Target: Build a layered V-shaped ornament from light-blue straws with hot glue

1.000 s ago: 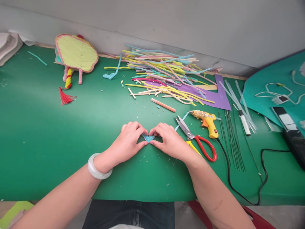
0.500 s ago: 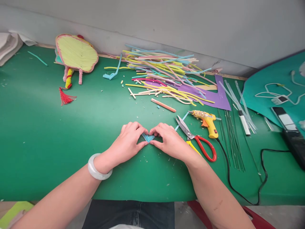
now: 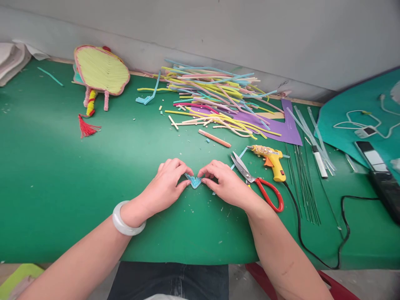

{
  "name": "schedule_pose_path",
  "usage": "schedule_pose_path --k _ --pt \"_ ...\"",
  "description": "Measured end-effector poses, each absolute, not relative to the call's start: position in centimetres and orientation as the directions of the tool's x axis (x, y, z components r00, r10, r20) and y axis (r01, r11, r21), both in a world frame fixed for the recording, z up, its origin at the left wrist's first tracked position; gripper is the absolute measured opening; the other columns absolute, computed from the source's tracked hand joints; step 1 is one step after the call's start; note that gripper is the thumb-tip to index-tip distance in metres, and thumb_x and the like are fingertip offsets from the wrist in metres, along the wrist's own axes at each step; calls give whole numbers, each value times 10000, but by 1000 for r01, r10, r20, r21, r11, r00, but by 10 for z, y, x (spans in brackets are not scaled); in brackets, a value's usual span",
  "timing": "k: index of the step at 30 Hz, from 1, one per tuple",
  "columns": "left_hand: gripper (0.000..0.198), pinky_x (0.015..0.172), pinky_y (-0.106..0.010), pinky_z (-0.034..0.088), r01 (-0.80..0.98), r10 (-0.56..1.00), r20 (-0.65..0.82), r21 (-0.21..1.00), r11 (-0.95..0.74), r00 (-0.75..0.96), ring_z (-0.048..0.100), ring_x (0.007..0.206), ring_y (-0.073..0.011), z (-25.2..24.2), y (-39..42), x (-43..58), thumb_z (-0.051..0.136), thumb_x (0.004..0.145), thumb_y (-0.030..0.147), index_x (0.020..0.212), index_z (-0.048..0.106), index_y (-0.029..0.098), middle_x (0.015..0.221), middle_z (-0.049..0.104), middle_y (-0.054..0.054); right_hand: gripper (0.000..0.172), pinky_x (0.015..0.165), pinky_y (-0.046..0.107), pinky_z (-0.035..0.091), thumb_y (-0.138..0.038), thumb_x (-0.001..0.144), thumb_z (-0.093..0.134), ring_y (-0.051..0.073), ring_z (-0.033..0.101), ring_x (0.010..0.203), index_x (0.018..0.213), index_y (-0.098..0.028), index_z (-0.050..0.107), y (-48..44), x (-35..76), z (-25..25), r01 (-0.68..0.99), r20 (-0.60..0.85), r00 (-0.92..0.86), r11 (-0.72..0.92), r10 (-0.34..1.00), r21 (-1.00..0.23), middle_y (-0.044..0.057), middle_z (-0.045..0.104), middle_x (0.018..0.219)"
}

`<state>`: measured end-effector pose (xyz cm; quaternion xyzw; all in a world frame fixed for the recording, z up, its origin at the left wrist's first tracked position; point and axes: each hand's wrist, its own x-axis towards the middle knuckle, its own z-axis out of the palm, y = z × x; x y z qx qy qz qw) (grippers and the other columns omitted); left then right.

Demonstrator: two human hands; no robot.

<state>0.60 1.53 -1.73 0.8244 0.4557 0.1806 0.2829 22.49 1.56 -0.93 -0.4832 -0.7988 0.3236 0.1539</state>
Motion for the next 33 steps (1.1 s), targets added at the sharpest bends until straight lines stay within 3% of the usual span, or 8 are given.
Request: schedule_pose_path --k 15,26,33 --pt "102 843 -388 376 692 866 71 570 -443 495 508 944 -217 -25 16 9 506 949 216 914 602 217 943 595 -33 95 788 326 393 -156 917 573 187 546 890 881 -225 628 18 220 -14 702 -73 -470 322 880 -635 16 617 871" --pt "114 844 -404 393 704 871 53 566 -429 488 518 935 -223 -23 16 10 494 940 216 892 597 221 931 600 -37 148 886 366 393 -155 928 574 190 567 959 996 -252 664 17 225 -13 673 -79 -511 341 856 -657 23 630 921" --pt "103 850 -399 389 708 870 47 559 -430 491 517 938 -225 -22 17 10 508 936 212 891 601 215 937 600 -39 160 876 363 395 -151 940 552 196 564 966 985 -251 670 18 225 -16 686 -81 -507 346 858 -640 27 625 929"
